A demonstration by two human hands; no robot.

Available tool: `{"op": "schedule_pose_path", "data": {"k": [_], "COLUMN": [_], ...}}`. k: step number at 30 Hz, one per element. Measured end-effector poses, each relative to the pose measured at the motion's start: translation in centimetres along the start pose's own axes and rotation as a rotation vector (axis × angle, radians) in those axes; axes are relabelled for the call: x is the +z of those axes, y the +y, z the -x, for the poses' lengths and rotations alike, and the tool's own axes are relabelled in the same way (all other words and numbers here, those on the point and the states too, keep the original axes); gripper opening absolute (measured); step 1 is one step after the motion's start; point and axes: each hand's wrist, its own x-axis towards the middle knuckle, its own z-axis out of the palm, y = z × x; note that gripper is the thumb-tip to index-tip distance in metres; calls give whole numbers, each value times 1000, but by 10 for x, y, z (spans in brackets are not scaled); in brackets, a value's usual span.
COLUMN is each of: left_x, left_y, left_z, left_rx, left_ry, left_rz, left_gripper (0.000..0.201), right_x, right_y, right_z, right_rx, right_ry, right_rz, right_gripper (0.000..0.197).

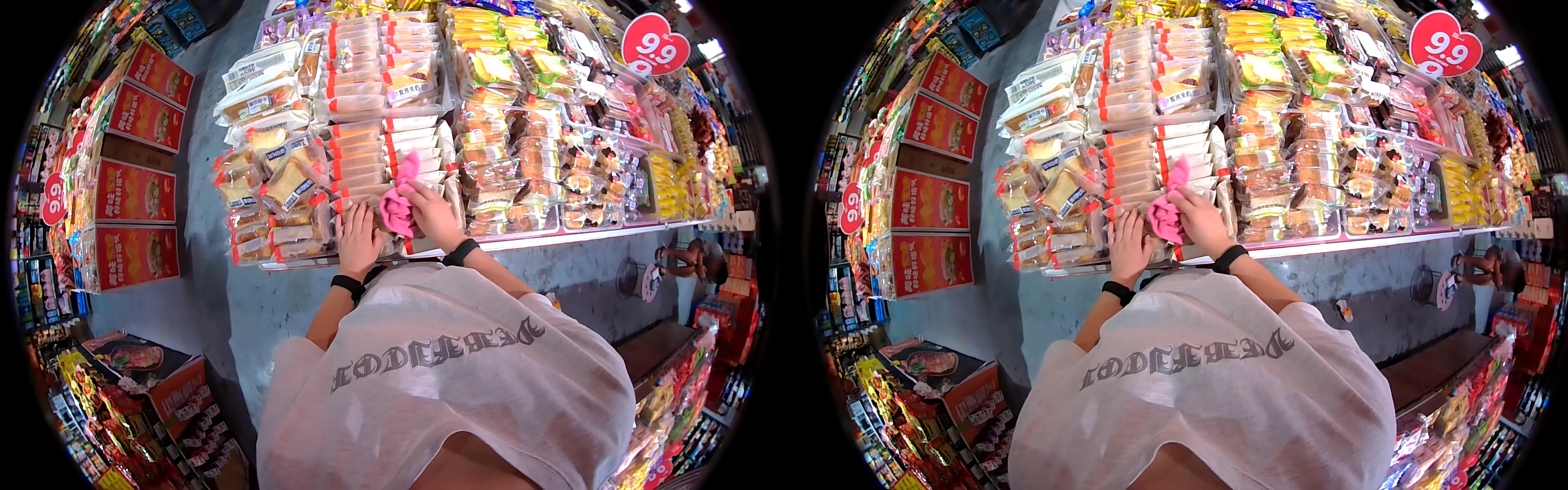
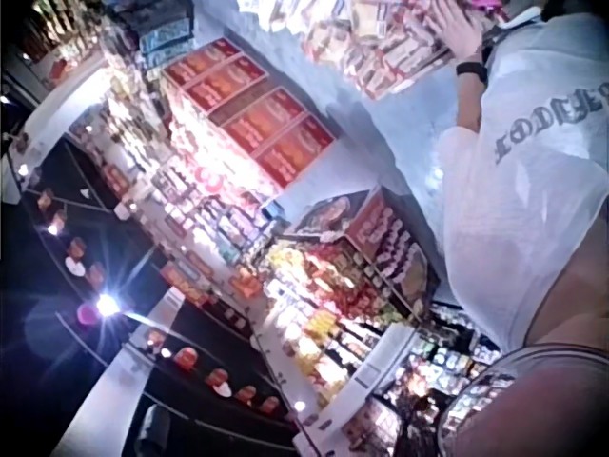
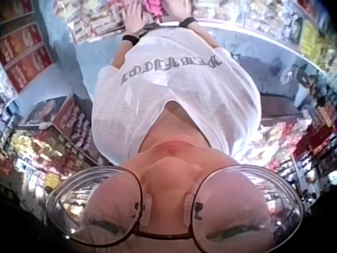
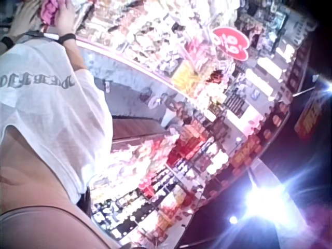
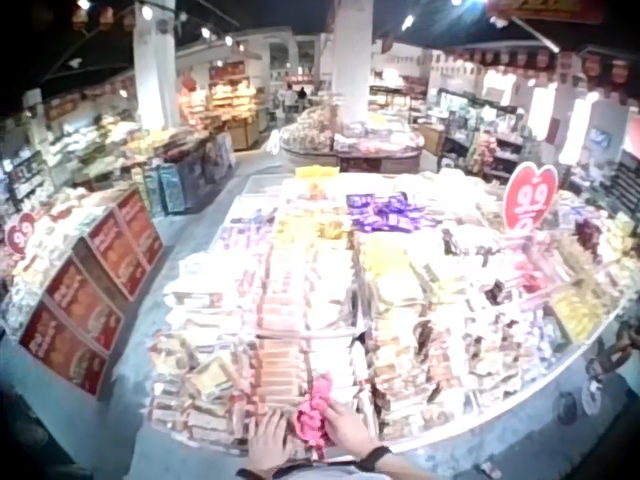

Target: The person wipes the front edge and top surface of a bread shelf using a pink cloth, moving along the length of the display unit and periodically adjusting packaged items.

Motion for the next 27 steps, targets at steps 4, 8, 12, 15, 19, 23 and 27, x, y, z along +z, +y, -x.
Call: {"op": "schedule_pose_path", "data": {"k": [4,8,12,15,19,23,27], "left_x": [4,9,13,10,11,6,3], "left_y": [-1,-2,-4,-4,-6,-2,-2], "left_z": [3,6,7,6,5,2,0], "left_rx": [37,15,-26,14,65,53,41], "left_ry": [91,73,57,37,111,112,58], "left_rz": [8,1,6,-1,-1,30,17], "left_gripper": [51,52,51,50,47,44,47], "right_x": [16,26,28,26,20,13,0], "right_y": [-34,-41,-40,-37,-36,-25,-12], "right_z": [-11,-24,-33,-33,-30,-26,-21], "right_rx": [-200,-318,-395,-402,-417,-317,-233], "right_ry": [-80,-180,-275,-254,-193,-152,-83], "right_rz": [-18,-113,-113,-58,35,80,165], "right_gripper": [47,46,42,40,36,33,32]}}
